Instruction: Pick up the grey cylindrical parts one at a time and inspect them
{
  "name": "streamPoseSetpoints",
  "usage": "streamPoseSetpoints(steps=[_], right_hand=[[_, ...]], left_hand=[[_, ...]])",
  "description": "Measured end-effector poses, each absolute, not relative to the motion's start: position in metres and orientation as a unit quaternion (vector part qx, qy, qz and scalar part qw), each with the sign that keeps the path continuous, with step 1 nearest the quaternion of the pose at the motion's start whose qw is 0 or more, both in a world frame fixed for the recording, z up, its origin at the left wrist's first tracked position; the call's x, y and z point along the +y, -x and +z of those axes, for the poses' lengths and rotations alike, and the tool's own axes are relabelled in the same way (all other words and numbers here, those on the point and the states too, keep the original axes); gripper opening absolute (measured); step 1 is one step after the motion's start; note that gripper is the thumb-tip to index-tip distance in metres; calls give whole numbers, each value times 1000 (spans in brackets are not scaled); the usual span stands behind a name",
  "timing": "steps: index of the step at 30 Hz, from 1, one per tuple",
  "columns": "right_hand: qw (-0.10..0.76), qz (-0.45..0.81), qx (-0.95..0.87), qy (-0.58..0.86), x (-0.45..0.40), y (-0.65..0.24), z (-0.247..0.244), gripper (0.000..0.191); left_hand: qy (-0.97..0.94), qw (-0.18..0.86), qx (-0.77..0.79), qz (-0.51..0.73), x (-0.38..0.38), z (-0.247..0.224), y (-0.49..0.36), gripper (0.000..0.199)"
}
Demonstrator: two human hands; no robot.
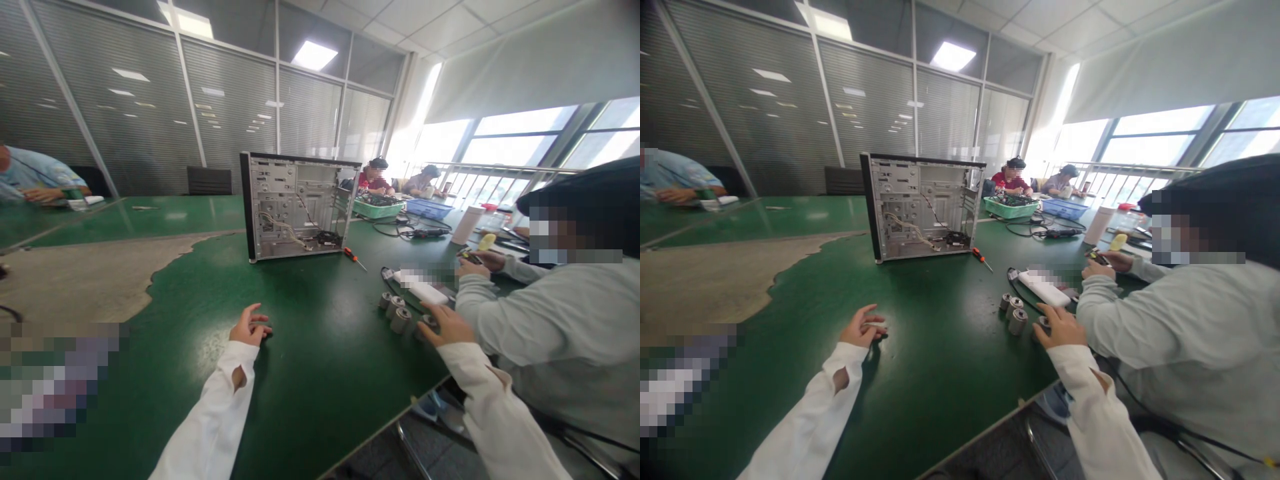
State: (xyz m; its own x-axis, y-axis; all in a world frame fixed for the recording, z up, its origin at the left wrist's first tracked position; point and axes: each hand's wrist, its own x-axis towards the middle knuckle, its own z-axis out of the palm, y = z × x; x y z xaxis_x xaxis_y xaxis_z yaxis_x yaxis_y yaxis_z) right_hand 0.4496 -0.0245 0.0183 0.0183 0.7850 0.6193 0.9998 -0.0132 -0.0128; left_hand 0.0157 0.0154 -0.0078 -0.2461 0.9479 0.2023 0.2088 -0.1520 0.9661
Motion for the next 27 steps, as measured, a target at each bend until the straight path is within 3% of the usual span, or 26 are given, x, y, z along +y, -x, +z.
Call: streamPoseSetpoints(steps=[7,13,18,23,27], right_hand=[[268,-89,-710,645,-54,-437,10,41],[274,34,-826,491,-60,-328,37,44],[261,127,-879,379,-19,-224,53,59],[385,231,-812,373,19,-169,19,84],[451,303,-746,385,28,-167,-8,74]], left_hand=[[-519,330,559,556,17,-11,-15,48],[-533,326,560,544,15,-10,-14,49],[-533,316,558,552,14,-11,-12,49],[-558,253,570,548,13,-9,-5,49],[-610,228,562,510,7,-2,-7,51]])
